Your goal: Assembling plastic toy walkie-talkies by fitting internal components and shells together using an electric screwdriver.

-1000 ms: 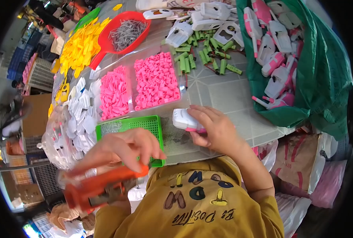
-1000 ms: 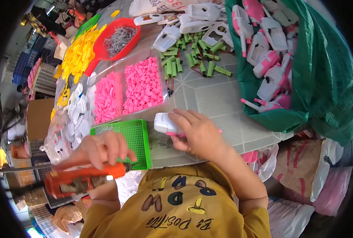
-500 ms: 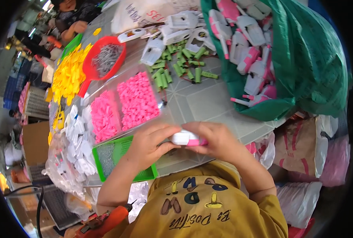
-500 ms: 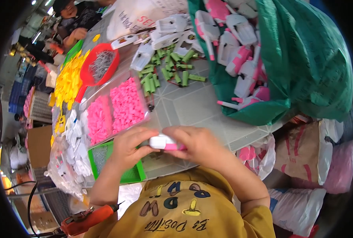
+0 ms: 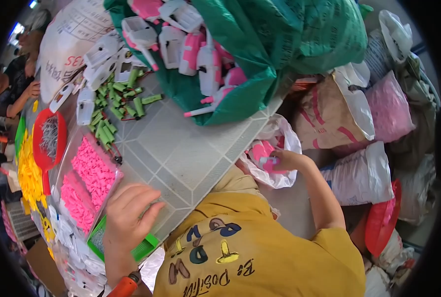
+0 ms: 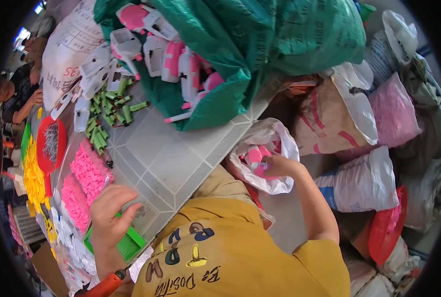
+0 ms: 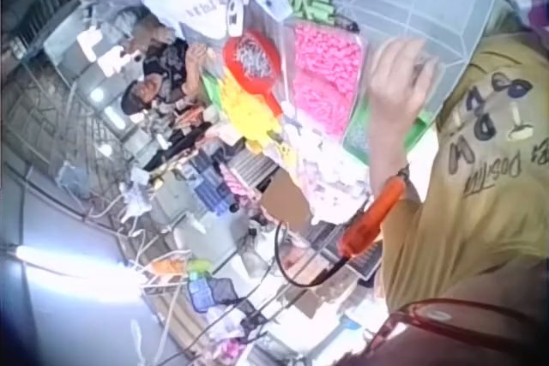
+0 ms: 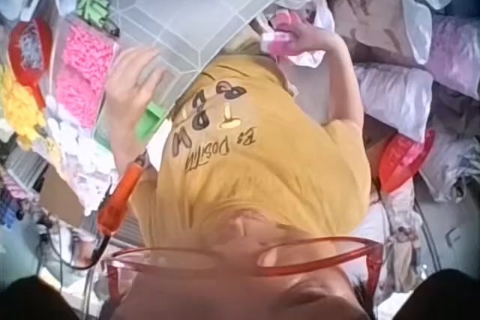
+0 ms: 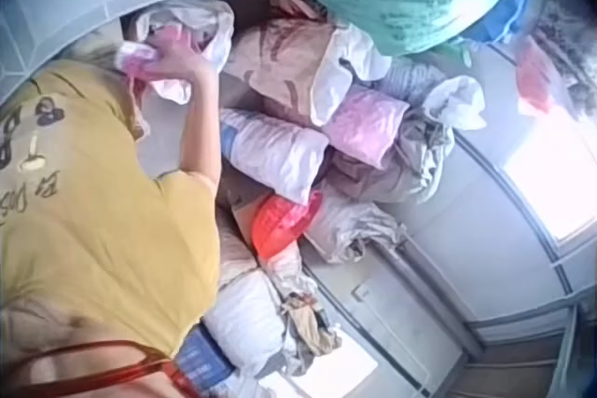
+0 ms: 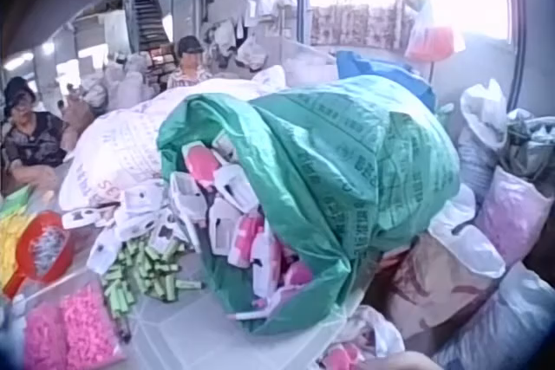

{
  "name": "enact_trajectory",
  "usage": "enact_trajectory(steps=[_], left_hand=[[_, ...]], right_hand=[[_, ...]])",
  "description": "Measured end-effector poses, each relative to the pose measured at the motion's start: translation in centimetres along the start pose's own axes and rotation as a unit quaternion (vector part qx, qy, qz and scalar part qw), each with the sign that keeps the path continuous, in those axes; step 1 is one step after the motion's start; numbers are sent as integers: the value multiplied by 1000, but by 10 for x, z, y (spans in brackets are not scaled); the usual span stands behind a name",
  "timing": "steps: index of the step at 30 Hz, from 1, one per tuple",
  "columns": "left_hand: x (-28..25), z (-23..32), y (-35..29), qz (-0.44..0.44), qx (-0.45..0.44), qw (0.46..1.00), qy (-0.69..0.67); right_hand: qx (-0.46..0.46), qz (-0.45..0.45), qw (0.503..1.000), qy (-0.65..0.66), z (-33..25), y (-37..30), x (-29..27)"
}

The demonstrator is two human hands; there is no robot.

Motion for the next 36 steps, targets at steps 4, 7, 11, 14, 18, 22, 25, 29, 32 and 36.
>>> enact_trajectory(steps=[4, 7, 11, 14, 18, 22, 25, 29, 32, 36], left_hand=[[5, 5, 2, -28, 16, 999, 1], [10, 7, 7, -28, 28, 999, -11], [9, 5, 9, -20, 30, 999, -6], [8, 6, 10, -7, 39, 999, -8], [12, 7, 10, -24, 60, 998, -4], [16, 8, 7, -28, 60, 998, -15], [11, 9, 4, -11, 51, 998, -32], [2, -1, -13, 4, 50, 999, 0], [1, -13, -22, -4, 55, 998, 8], [-13, -36, -29, 30, 20, 998, 41]], right_hand=[[8, 132, 984, 117, 76, 66, 31], [-37, 231, 972, -29, 86, 83, 38], [-42, 66, 985, -151, 16, 64, 41], [-184, -135, 973, -36, -159, -55, 3], [-514, -52, 825, 229, -294, -145, -91], [-365, 646, 670, -41, -325, -149, -203], [-108, 585, 802, -61, -320, -85, -228], [-39, 629, 771, -92, -320, -47, -223], [-76, 629, 774, 1, -309, -80, -228], [-245, 701, 653, 149, -317, -125, -217]])
Point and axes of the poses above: each hand's wrist, its own y-axis towards the middle knuckle, its own x-axis out of the palm, z = x × y, the point moved 9 cm from there along y, towards the middle knuckle, and after that the axes turned 10 degrees about z, right-handed, at the moved point
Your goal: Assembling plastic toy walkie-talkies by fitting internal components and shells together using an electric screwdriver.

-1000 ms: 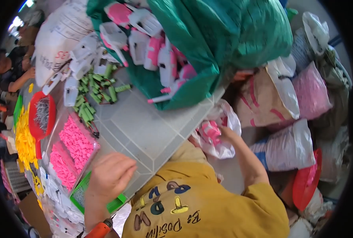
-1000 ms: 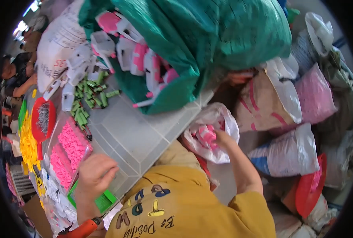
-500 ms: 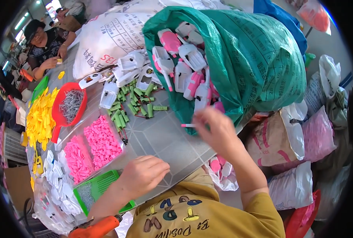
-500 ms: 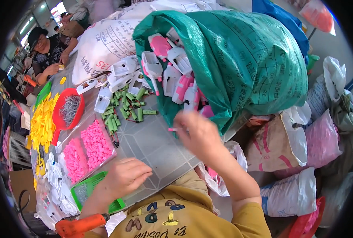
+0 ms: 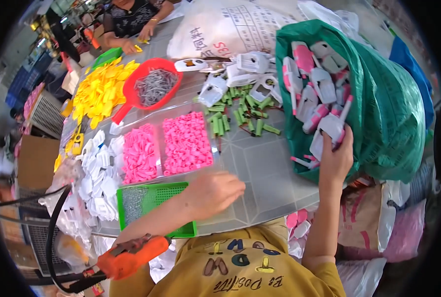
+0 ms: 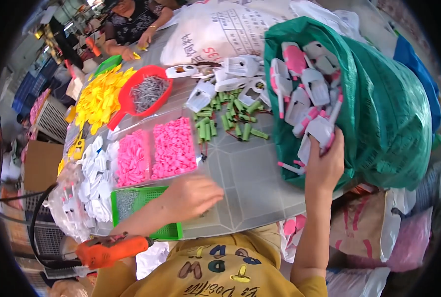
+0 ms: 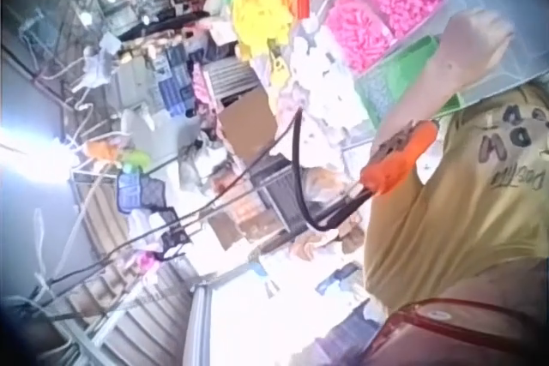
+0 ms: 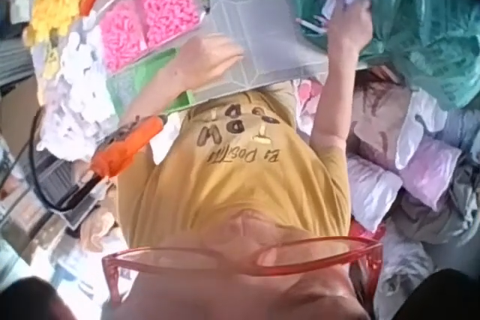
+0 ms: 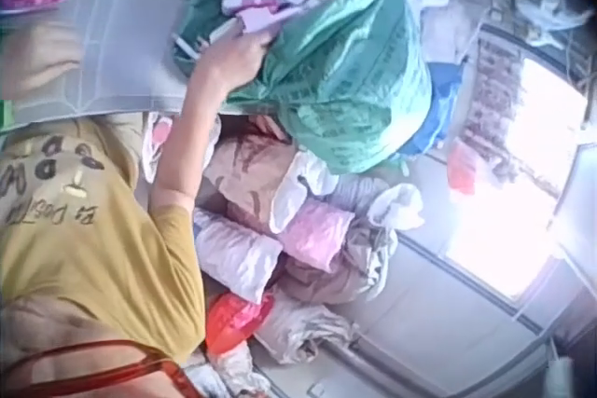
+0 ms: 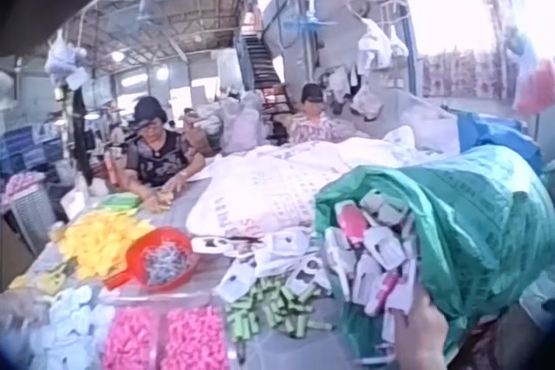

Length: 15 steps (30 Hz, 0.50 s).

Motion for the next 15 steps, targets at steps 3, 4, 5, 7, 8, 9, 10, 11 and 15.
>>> enact_trajectory(steps=[3, 4, 5, 7, 8, 9, 10, 11, 15], left_hand=[[-19, -21, 5, 30, -48, 998, 38], [-25, -31, 8, 67, -54, 995, 43], [-27, -40, 10, 67, -55, 995, 44], [-44, -66, 16, 136, -93, 983, 81], [-50, -70, 25, 139, -81, 980, 119], [-54, -73, 37, 141, -69, 975, 156], [-55, -76, 47, 138, -52, 976, 161], [-48, -88, 51, 123, -42, 977, 168], [-13, -113, 68, 13, -44, 976, 215]], right_hand=[[133, -59, 943, 300, 14, -26, 9], [174, -97, 908, 368, 11, -39, 10], [247, -136, 857, 432, 9, -56, 17], [387, -209, 727, 527, -7, -96, 38], [431, -270, 661, 552, -12, -120, 51], [494, -297, 591, 564, -12, -145, 62], [516, -299, 584, 551, -18, -159, 66], [535, -309, 580, 531, -23, -171, 69], [524, -338, 572, 533, -15, -202, 79]])
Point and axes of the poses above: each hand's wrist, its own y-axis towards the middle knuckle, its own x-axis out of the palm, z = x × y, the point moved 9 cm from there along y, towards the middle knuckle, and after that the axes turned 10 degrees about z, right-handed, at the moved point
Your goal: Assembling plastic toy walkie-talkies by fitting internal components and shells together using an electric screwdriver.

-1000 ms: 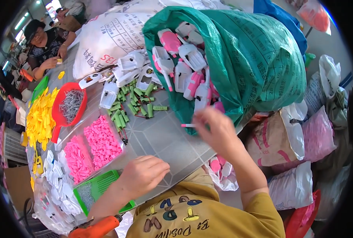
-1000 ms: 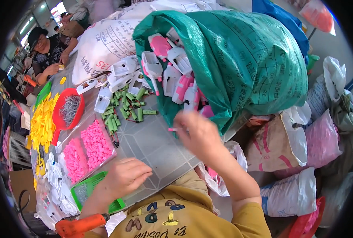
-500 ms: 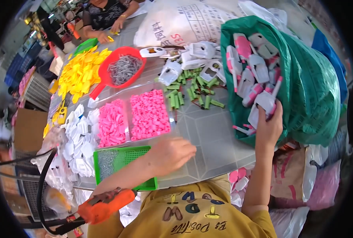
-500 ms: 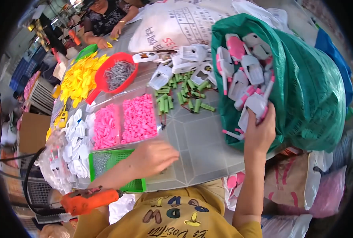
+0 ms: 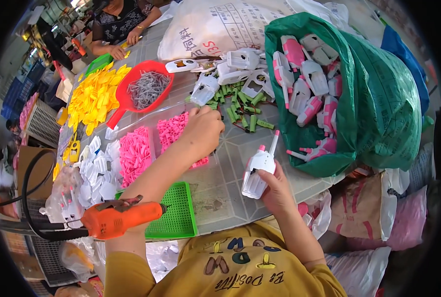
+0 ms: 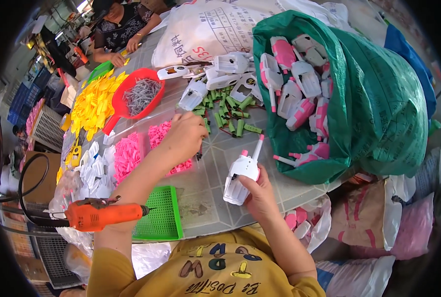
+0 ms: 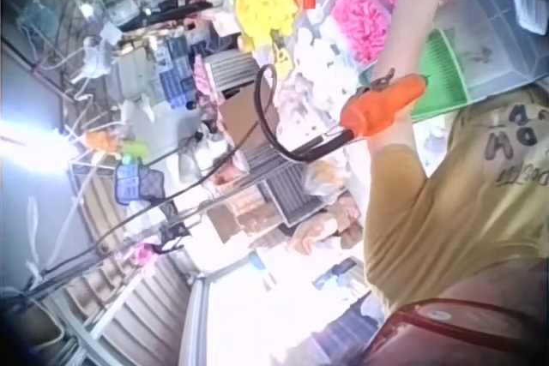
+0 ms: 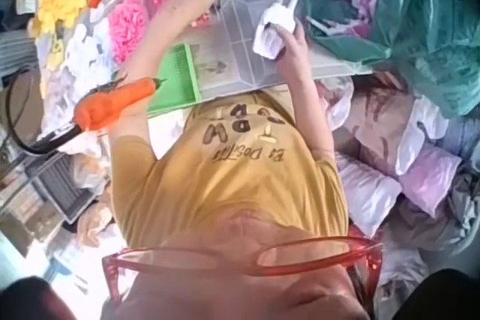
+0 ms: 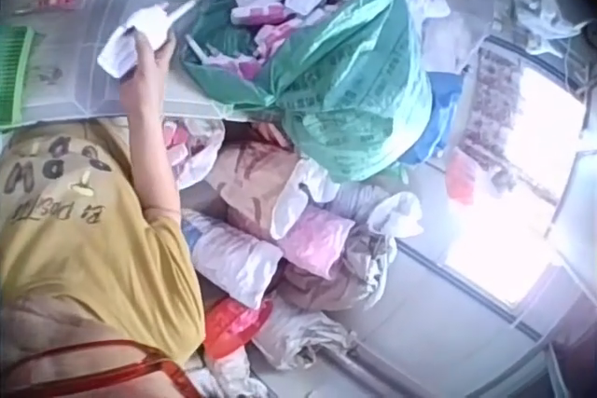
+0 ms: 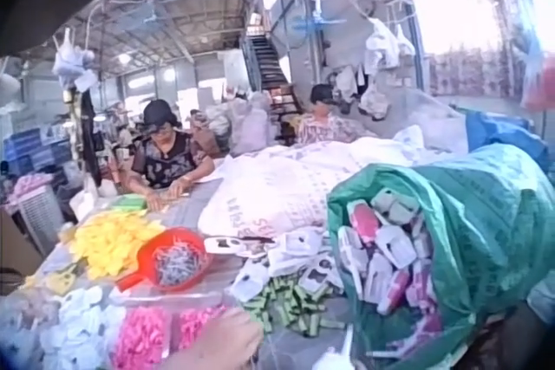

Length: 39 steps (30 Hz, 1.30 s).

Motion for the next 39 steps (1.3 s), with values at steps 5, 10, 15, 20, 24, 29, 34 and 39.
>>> enact_trajectory(steps=[5, 10, 15, 20, 24, 29, 34, 39], left_hand=[[45, -3, 11, -170, 10, 981, 92], [77, 2, 12, -301, 86, 932, 182], [71, 8, 8, -293, 99, 950, 40], [48, 34, -2, -223, 31, 967, -121], [4, 60, -12, -89, -25, 944, -316], [-20, 73, -42, -36, -101, 939, -325], [-25, 70, -68, 1, -128, 945, -302], [-33, 65, -78, 61, -102, 953, -279]], right_hand=[[39, -10, 999, -1, -3, -6, 9], [54, -31, 998, 17, -5, -6, 12], [54, -52, 997, 30, -6, -3, 10], [49, -63, 996, 31, -8, -5, 13], [59, -48, 996, 49, -5, -5, 10], [53, -49, 993, 95, -6, -10, 18], [93, -67, 988, 102, 10, -11, 31], [84, -61, 993, 55, 20, -11, 32]])
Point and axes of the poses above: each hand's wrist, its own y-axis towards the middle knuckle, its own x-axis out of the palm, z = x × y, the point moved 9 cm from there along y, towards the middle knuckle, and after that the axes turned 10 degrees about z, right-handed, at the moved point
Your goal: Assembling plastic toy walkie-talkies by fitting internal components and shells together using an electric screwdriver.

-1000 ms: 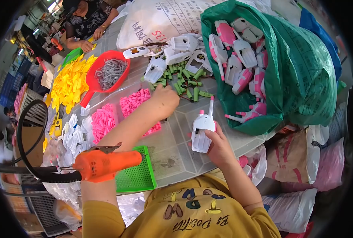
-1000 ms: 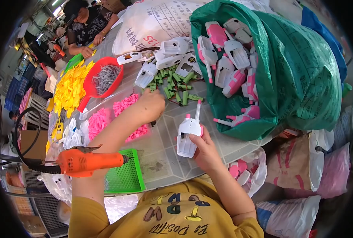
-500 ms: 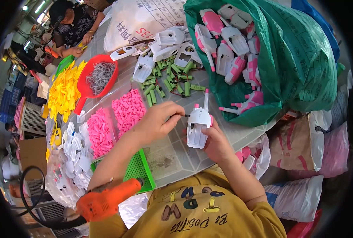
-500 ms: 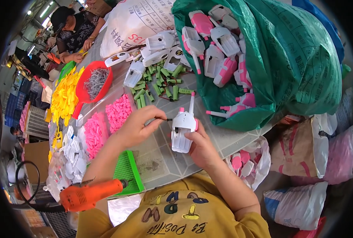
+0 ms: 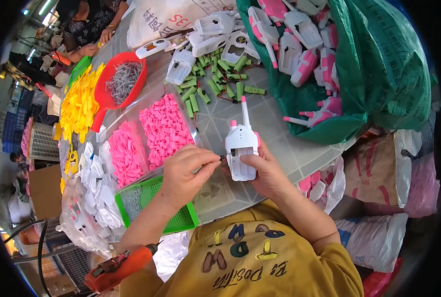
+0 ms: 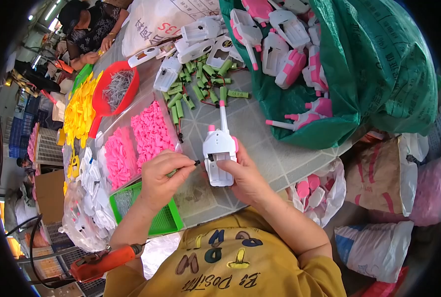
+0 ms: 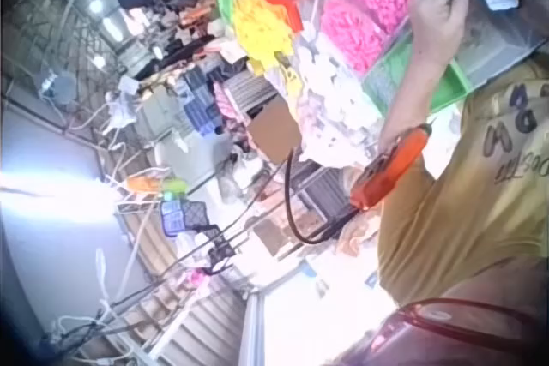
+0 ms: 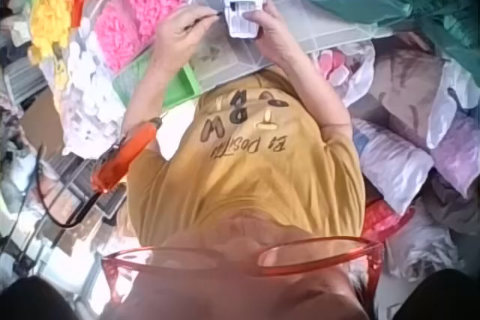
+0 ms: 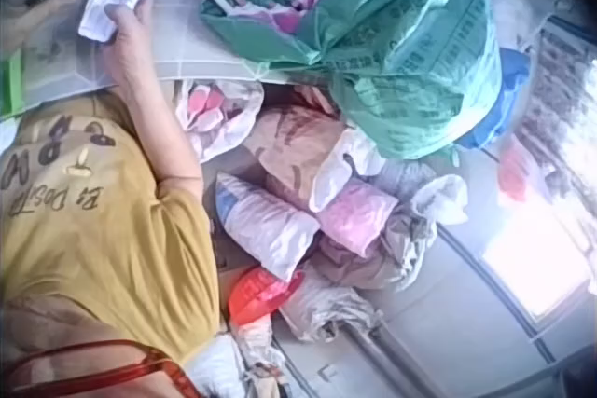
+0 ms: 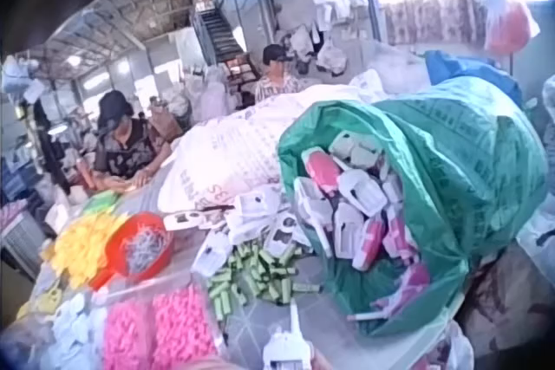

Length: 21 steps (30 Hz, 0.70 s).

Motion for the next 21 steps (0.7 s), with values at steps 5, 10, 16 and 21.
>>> enact_trajectory(steps=[5, 10, 16, 21], left_hand=[[4, -5, -3, -5, -15, 1000, -14], [4, -5, -1, 7, -18, 1000, -8], [9, -5, -4, -16, -13, 1000, -13], [15, -4, 2, -50, 0, 999, 0]], right_hand=[[-16, 19, 998, -57, 7, 4, -7], [-27, 45, 997, -55, 4, 0, -5], [-25, 34, 997, -61, 10, 6, -12], [-13, 40, 997, -64, 8, 7, -10]])
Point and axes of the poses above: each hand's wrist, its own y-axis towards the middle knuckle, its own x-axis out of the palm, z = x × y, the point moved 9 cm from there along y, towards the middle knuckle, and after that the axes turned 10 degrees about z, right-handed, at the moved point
